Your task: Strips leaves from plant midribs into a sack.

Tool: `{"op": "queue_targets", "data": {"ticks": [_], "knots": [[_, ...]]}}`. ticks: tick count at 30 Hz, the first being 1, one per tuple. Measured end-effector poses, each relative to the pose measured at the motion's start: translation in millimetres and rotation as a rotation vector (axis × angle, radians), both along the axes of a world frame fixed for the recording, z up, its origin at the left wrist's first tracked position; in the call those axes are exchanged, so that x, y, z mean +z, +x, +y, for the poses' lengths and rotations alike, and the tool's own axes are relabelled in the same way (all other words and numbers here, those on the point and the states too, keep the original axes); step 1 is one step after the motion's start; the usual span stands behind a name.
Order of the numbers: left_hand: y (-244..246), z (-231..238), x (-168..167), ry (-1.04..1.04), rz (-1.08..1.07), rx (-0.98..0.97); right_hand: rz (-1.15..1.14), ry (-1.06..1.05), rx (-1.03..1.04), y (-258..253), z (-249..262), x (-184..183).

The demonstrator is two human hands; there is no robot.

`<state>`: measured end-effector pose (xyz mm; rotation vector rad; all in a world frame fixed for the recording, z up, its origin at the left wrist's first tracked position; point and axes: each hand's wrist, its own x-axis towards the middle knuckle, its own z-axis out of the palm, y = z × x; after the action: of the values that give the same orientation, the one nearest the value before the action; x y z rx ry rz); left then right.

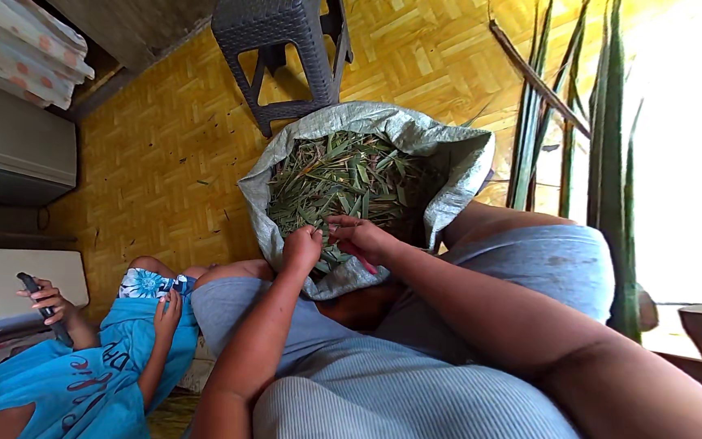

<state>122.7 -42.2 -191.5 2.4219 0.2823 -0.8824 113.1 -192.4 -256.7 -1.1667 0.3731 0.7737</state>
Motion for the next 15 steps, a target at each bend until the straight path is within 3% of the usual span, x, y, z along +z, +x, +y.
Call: {"op": "queue_targets", "data": {"ticks": [15], "knots": [[-16.1,27.8,16.0,-0.394,0.237,0.187,0.014,-0.077,-0.107,1.5,-3.3,2.4]]}}
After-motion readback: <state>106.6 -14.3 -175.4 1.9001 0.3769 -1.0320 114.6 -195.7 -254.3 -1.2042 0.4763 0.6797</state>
